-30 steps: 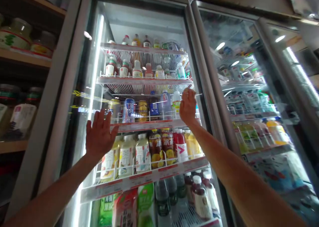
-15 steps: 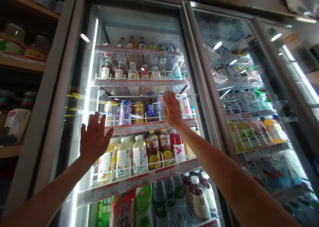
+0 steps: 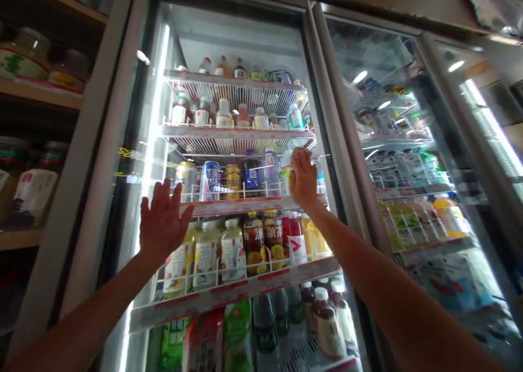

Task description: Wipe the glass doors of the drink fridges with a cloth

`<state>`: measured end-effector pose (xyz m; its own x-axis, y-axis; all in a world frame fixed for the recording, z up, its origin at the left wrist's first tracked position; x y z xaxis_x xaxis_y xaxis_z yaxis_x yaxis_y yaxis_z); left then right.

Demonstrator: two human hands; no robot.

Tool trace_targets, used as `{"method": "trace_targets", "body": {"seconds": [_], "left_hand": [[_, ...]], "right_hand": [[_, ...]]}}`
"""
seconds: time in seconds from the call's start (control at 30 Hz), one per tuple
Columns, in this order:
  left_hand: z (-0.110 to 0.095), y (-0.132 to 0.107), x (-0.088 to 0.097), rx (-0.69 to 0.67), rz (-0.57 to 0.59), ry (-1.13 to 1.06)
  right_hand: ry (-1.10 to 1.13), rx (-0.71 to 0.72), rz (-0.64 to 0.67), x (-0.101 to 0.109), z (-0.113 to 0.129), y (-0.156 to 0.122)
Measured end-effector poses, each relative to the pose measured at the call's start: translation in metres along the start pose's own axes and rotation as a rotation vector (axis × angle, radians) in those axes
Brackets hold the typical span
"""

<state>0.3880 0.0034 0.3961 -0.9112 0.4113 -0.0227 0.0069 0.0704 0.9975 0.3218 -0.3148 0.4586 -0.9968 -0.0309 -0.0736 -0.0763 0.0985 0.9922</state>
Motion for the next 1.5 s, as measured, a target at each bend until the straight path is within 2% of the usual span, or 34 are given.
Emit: {"method": "trace_targets", "body": {"seconds": [0.1, 0.17, 0.2, 0.27, 0.33, 0.4, 0.47, 0.53, 0.67, 0.73, 0.8, 0.93, 1.0, 1.07, 1.2, 1.27, 1.33, 1.43, 1.5], "left_hand": [[-0.001, 0.001, 0.001, -0.017, -0.009, 0.011], [-0.007, -0.001, 0.001, -0.056, -0.011, 0.015], [-0.012, -0.004, 0.000, -0.082, -0.008, 0.013], [-0.024, -0.012, -0.003, -0.134, 0.006, 0.004], [-0.035, -0.021, -0.008, -0.159, 0.027, -0.010], [-0.042, -0.028, -0.012, -0.158, 0.037, -0.022], [-0.045, -0.032, -0.014, -0.151, 0.038, -0.030], [-0.045, -0.033, -0.014, -0.150, 0.043, -0.031], [-0.044, -0.031, -0.011, -0.159, 0.048, -0.032], [-0.043, -0.030, -0.010, -0.158, 0.053, -0.030], [-0.044, -0.030, -0.009, -0.152, 0.062, -0.030], [-0.046, -0.031, -0.009, -0.154, 0.050, -0.037], [-0.046, -0.032, -0.008, -0.151, 0.039, -0.042], [-0.046, -0.031, -0.009, -0.144, 0.046, -0.048], [-0.045, -0.031, -0.010, -0.137, 0.062, -0.051], [-0.044, -0.031, -0.010, -0.140, 0.063, -0.046], [-0.043, -0.031, -0.010, -0.139, 0.063, -0.043], [-0.043, -0.032, -0.011, -0.134, 0.066, -0.045], [-0.044, -0.032, -0.011, -0.135, 0.065, -0.053]], "right_hand": [[0.073, 0.208, 0.036, -0.015, 0.060, -0.002], [0.081, 0.277, 0.061, -0.017, 0.069, -0.006], [0.076, 0.289, 0.070, -0.015, 0.062, -0.009], [0.050, 0.241, 0.061, -0.006, 0.026, -0.016], [0.016, 0.095, 0.005, 0.007, -0.023, -0.025], [-0.006, -0.067, -0.072, 0.018, -0.060, -0.032], [-0.014, -0.139, -0.105, 0.020, -0.064, -0.037], [0.000, -0.095, -0.077, 0.012, -0.035, -0.040], [0.075, 0.201, 0.057, -0.008, 0.051, -0.046], [0.081, 0.296, 0.111, -0.008, 0.061, -0.051], [0.060, 0.238, 0.104, 0.001, 0.033, -0.054], [0.007, -0.078, -0.050, 0.024, -0.057, -0.059], [0.003, -0.151, -0.120, 0.025, -0.067, -0.061], [0.022, -0.109, -0.127, 0.017, -0.043, -0.062], [0.067, 0.177, -0.005, -0.007, 0.044, -0.063], [0.067, 0.275, 0.050, -0.010, 0.059, -0.063], [0.056, 0.266, 0.063, -0.005, 0.043, -0.061], [0.025, 0.051, -0.021, 0.007, -0.010, -0.053], [0.021, -0.075, -0.085, 0.011, -0.028, -0.049]]}}
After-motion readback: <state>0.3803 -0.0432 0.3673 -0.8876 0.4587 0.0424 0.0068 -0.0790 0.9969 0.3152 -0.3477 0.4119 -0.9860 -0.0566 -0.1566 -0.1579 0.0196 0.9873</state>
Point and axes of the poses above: each hand's wrist, its own y-axis towards the middle knuckle, its own x-axis out of the back of the hand, z = x × y, the point moved 6 cm from there along y, towards the middle knuckle, and after that the axes turned 8 degrees about x, right-handed, at the moved point
